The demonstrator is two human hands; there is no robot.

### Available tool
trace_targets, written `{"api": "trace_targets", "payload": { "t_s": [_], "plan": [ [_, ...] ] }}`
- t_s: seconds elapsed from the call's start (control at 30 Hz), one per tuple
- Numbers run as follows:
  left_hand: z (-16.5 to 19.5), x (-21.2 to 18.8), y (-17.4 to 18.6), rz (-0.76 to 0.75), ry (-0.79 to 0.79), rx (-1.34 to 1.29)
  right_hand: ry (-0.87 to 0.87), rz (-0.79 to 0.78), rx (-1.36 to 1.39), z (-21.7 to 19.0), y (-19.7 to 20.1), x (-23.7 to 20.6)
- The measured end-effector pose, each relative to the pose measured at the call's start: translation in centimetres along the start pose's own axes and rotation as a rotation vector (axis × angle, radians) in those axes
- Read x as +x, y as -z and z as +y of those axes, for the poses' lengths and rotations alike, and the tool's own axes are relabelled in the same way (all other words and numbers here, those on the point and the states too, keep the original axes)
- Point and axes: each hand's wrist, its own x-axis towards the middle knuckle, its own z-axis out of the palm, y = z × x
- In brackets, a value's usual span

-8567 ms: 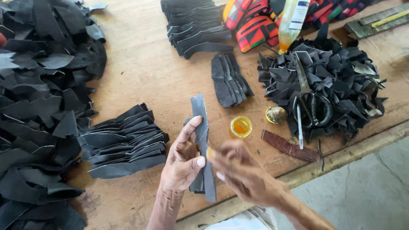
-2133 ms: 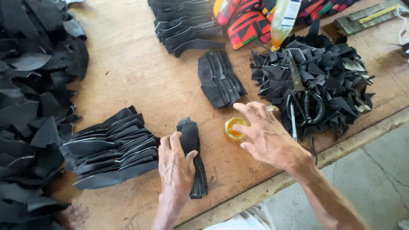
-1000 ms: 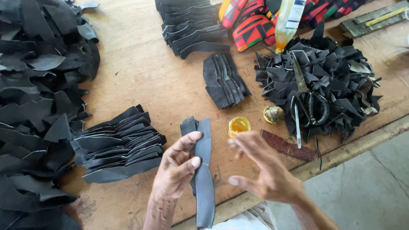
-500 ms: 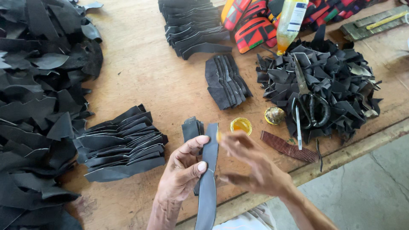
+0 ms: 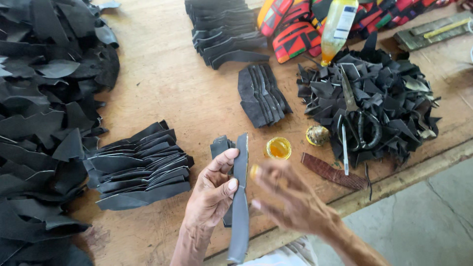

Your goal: The person repeatedly picks up black leather pieces from a stack, applies a yellow adhesive to the edges using a small applicator, and places them into a separate pile. The process is repeated for multiple pieces throughout the clip.

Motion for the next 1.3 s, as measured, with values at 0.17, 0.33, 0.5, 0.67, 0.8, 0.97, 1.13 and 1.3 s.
{"api": "trace_targets", "payload": {
  "t_s": [0.17,0.33,0.5,0.67,0.8,0.97,1.13,1.3],
  "plan": [
    [-0.1,0.1,0.0,0.098,0.007,0.051,0.166,0.09,-0.218,1.5,-0.9,-0.5],
    [0.0,0.0,0.1,0.028,-0.015,0.012,0.222,0.124,-0.364,1.9,-0.6,-0.6],
    [0.1,-0.1,0.0,0.089,-0.005,0.057,0.118,0.164,-0.226,1.4,-0.4,-0.4],
    [0.3,-0.2,-0.2,0.036,-0.019,0.047,0.075,0.073,-0.234,1.0,-0.5,-0.2],
    [0.2,-0.2,-0.6,0.105,0.0,0.08,0.129,0.096,-0.195,0.3,-0.4,0.1],
    [-0.1,-0.3,-1.4,0.043,0.038,0.082,-0.009,0.051,-0.136,0.7,-0.1,1.9],
    [-0.4,-0.6,-1.1,-0.021,0.032,0.079,-0.075,0.106,0.068,2.1,1.1,2.9],
    [-0.7,-0.2,0.5,0.058,-0.032,0.089,0.06,0.051,0.045,1.1,0.2,2.1]
  ]
}}
